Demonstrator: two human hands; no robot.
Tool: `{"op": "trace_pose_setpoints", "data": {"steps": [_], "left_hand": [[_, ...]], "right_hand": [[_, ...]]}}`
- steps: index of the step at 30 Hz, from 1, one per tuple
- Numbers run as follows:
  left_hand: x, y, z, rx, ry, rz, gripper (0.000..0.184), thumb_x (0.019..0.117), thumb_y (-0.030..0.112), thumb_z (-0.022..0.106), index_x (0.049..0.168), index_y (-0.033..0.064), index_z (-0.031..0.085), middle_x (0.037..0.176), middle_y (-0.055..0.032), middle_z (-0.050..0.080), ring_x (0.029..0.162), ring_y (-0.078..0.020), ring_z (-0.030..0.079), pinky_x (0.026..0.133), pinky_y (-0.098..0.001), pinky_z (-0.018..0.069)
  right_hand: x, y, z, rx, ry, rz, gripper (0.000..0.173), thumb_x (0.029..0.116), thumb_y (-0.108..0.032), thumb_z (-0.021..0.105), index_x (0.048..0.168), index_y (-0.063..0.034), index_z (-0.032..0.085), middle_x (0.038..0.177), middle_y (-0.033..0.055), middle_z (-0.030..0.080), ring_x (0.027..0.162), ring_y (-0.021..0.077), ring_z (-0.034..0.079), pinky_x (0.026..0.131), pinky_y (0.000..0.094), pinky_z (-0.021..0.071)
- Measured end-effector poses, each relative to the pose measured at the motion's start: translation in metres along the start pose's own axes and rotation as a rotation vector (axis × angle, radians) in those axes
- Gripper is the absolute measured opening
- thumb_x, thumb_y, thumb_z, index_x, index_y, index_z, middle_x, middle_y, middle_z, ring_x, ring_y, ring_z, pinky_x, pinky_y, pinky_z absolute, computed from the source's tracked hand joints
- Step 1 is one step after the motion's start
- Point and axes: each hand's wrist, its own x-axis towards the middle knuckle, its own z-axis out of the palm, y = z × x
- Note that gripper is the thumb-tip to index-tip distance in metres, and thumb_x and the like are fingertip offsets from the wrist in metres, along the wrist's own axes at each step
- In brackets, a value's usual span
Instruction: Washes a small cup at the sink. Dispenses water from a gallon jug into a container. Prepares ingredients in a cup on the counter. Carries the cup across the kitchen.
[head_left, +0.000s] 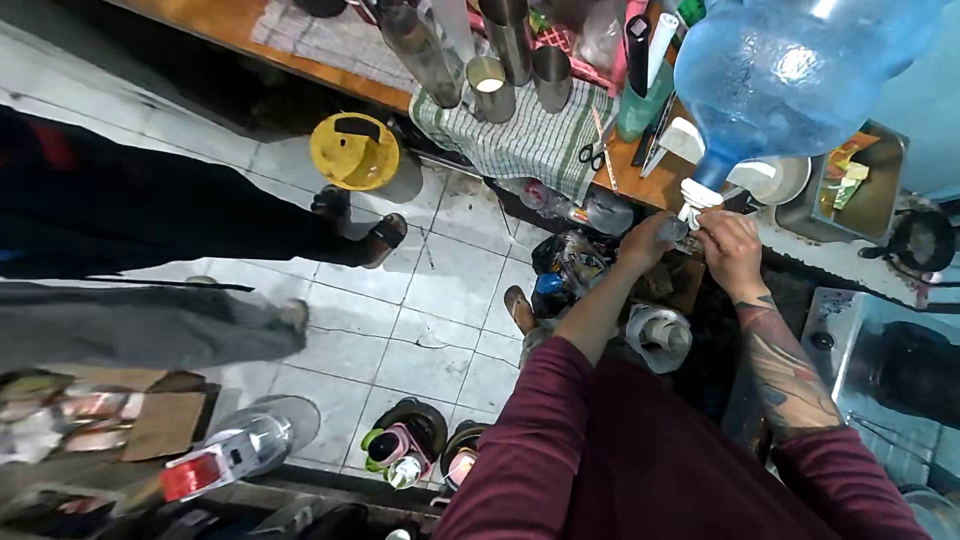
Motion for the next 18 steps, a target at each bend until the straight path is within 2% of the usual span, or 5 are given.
{"op": "trace_pose_setpoints", "data": {"steps": [4,11,15,18], "left_hand": [[0.002,-0.002,0.000,-0.007,0.009,0.019,0.065,0.0907,0.019,0.077,0.150,0.0230,0.050,0.148,-0.0068,0.056,0.131,-0.0292,0.059,0.106,-0.0582,0.0483],[0.006,-0.004,-0.001,-0.012,0.008,0.022,0.065,0.0903,0.019,0.078,0.150,0.0234,0.051,0.149,-0.0055,0.056,0.132,-0.0279,0.058,0.107,-0.0572,0.0481],[0.007,-0.003,-0.003,-0.013,-0.010,0.011,0.065,0.0906,0.017,0.077,0.150,0.0242,0.050,0.149,-0.0057,0.056,0.132,-0.0283,0.058,0.107,-0.0578,0.0478],[0.009,-0.003,-0.003,-0.023,0.002,0.025,0.067,0.0908,0.019,0.077,0.151,0.0238,0.049,0.146,-0.0067,0.058,0.131,-0.0283,0.058,0.108,-0.0574,0.0475]], "right_hand": [[0.002,-0.001,-0.002,0.013,-0.012,0.037,0.029,0.0995,-0.020,0.068,0.126,-0.0074,0.070,0.127,0.0110,0.070,0.125,0.0287,0.063,0.110,0.0479,0.0471],[0.000,-0.005,-0.007,0.003,-0.028,0.015,0.031,0.0993,-0.018,0.068,0.129,-0.0078,0.069,0.131,0.0091,0.068,0.128,0.0268,0.060,0.111,0.0463,0.0461],[0.000,-0.010,-0.012,0.051,-0.071,0.148,0.049,0.0981,-0.027,0.070,0.143,-0.0122,0.059,0.142,0.0088,0.061,0.134,0.0267,0.056,0.114,0.0490,0.0423],[-0.018,-0.011,-0.010,0.179,-0.008,0.335,0.067,0.0944,-0.033,0.075,0.152,-0.0137,0.048,0.149,0.0107,0.054,0.138,0.0271,0.051,0.116,0.0484,0.0410]]}}
